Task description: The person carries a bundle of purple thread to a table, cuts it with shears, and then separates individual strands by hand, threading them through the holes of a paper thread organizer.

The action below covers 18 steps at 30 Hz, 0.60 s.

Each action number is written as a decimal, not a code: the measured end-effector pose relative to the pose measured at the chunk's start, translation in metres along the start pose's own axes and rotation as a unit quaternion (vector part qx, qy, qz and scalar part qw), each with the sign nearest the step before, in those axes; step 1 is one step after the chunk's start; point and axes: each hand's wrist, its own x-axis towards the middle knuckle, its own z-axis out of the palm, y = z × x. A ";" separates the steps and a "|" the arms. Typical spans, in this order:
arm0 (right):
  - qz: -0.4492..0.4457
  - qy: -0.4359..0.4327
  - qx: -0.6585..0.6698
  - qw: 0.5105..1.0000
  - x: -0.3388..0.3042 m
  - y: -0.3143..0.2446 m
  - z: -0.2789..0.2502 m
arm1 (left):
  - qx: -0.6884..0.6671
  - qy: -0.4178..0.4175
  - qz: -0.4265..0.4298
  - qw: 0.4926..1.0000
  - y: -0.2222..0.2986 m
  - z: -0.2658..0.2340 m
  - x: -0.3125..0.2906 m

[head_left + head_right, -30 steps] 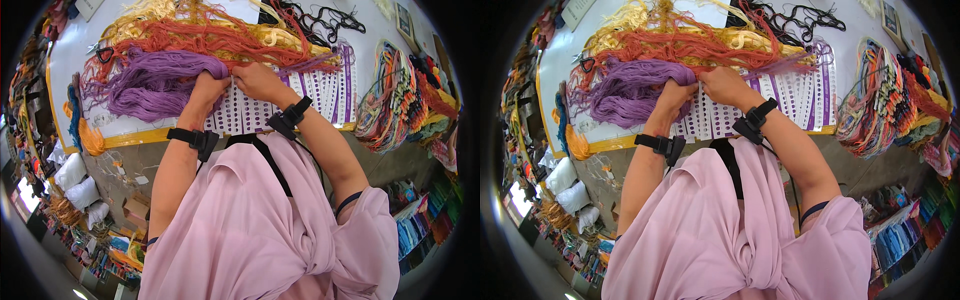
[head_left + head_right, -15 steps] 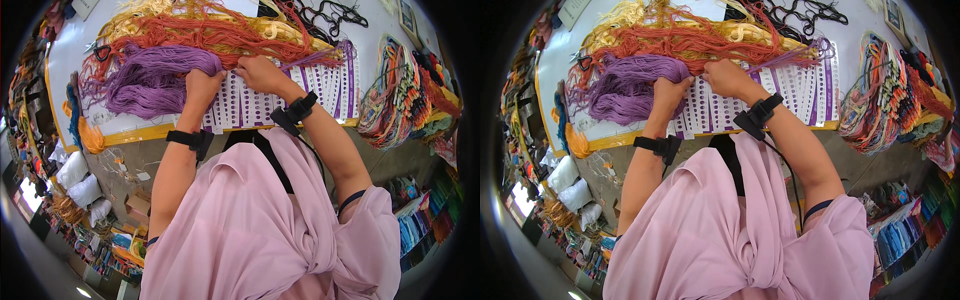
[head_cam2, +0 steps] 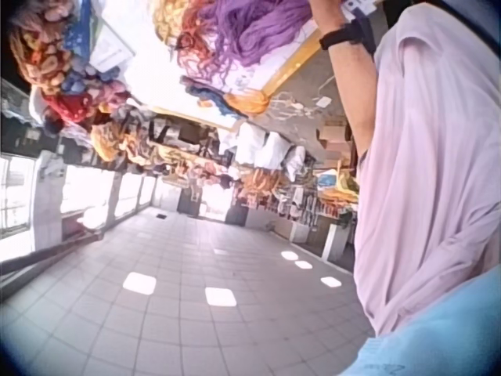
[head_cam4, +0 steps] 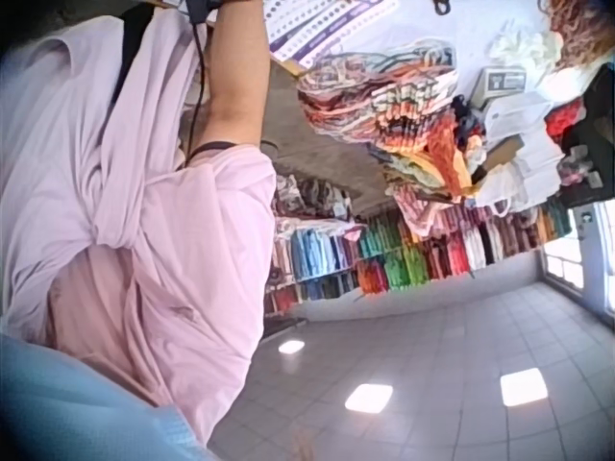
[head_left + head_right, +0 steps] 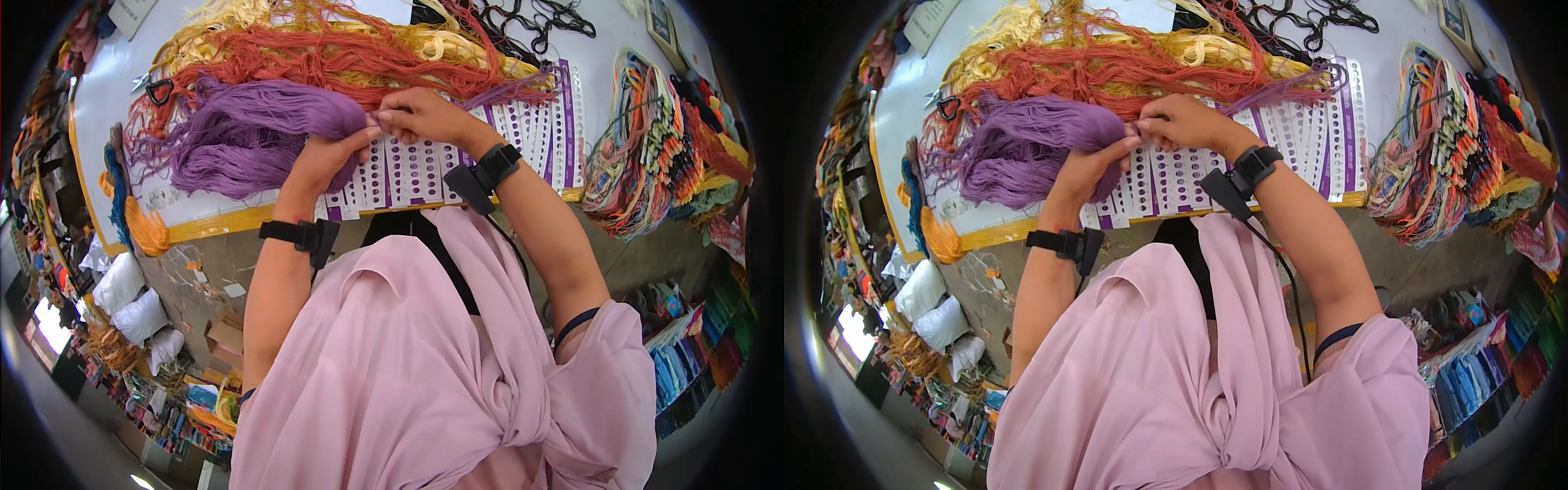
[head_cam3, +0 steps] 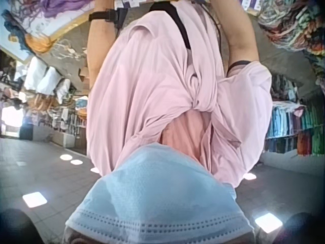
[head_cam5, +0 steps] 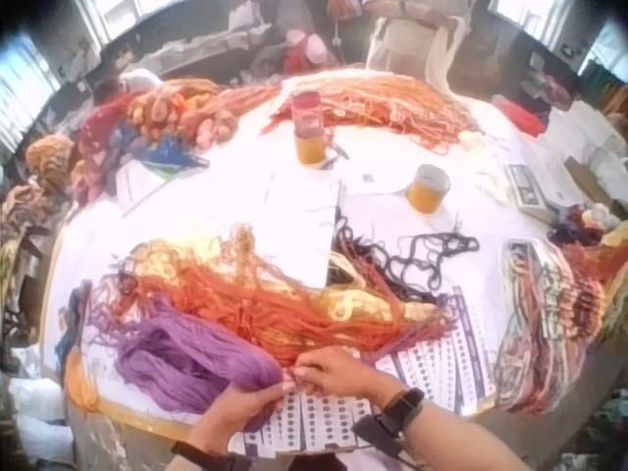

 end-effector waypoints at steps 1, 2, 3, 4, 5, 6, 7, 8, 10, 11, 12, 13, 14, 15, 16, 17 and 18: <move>-0.002 0.020 0.021 1.000 0.002 0.000 0.004 | 0.056 -0.001 -0.019 0.998 0.002 -0.002 0.003; -0.002 0.019 0.020 1.000 0.003 -0.001 0.004 | 0.056 0.000 -0.018 0.998 0.004 -0.005 0.005; 0.008 0.027 -0.019 0.999 0.004 -0.001 0.005 | 0.083 0.017 -0.002 0.996 0.007 -0.009 0.006; 0.019 0.033 -0.057 0.998 0.005 -0.004 0.007 | 0.110 0.033 0.013 0.993 0.009 -0.014 0.007; 0.020 0.036 -0.057 0.997 0.004 -0.003 0.007 | 0.098 0.069 -0.024 0.992 0.018 -0.022 0.010; 0.010 0.041 -0.088 0.995 0.003 -0.002 0.007 | 0.029 0.109 -0.022 0.993 0.028 -0.033 0.008; 0.004 0.050 -0.117 0.992 -0.001 0.001 0.005 | -0.039 0.144 -0.023 0.989 0.041 -0.042 0.007; 0.005 0.054 -0.117 0.992 -0.004 0.004 0.004 | -0.121 0.113 -0.012 0.986 0.050 -0.074 0.005; -0.003 0.060 -0.144 0.988 -0.002 0.005 0.004 | -0.276 0.127 0.033 0.952 0.075 -0.145 -0.010; -0.005 0.062 -0.142 0.988 -0.002 0.004 0.003 | -0.259 0.174 0.085 0.946 0.092 -0.176 -0.022; -0.014 0.039 -0.143 0.989 0.006 -0.007 0.013 | -0.330 0.129 0.149 0.923 0.103 -0.253 -0.059; -0.011 0.024 -0.145 0.989 0.009 -0.010 0.017 | -0.333 0.251 0.214 0.883 0.123 -0.286 -0.087; -0.013 0.023 -0.144 0.989 0.009 -0.007 0.016 | -0.213 0.349 0.223 0.885 0.134 -0.303 -0.102; -0.001 0.005 -0.091 0.996 0.006 0.000 0.009 | -0.102 0.415 0.195 0.883 0.143 -0.289 -0.095; 0.009 -0.008 -0.037 0.999 0.002 0.005 -0.001 | 0.010 0.470 0.167 0.867 0.150 -0.263 -0.081; 0.005 -0.006 -0.036 0.999 0.001 0.004 -0.004 | 0.069 0.425 0.162 0.888 0.150 -0.234 -0.079; -0.019 0.031 0.023 0.999 -0.007 0.009 -0.009 | 0.120 0.367 0.153 0.910 0.139 -0.197 -0.061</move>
